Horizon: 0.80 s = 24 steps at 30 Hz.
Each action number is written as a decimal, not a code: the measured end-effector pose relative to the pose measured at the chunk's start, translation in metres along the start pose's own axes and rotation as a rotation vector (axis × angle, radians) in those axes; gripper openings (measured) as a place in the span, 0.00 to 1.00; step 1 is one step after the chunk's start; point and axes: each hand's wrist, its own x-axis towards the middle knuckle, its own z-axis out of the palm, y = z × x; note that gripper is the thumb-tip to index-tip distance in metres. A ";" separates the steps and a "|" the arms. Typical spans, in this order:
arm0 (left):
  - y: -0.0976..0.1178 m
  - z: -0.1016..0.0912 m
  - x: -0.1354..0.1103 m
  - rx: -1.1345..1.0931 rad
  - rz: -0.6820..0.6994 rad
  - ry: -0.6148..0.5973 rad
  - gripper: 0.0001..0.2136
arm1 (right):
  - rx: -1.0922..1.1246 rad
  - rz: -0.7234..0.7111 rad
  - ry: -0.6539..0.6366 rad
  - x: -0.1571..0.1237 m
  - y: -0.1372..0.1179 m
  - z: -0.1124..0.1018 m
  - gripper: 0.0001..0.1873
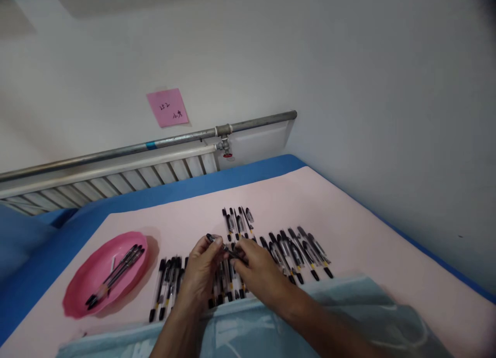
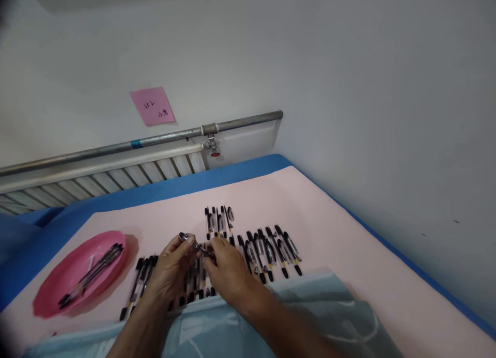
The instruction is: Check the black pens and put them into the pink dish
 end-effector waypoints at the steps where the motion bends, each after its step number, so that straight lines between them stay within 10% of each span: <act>1: 0.001 -0.002 0.002 -0.008 0.002 0.024 0.11 | -0.017 0.001 -0.003 -0.001 0.000 -0.002 0.03; 14: -0.007 0.000 0.001 -0.074 -0.012 0.036 0.11 | -0.073 0.001 -0.056 -0.004 -0.006 -0.005 0.05; 24: -0.003 -0.002 0.002 -0.077 -0.021 -0.008 0.11 | 0.321 0.197 -0.136 -0.002 -0.014 -0.010 0.09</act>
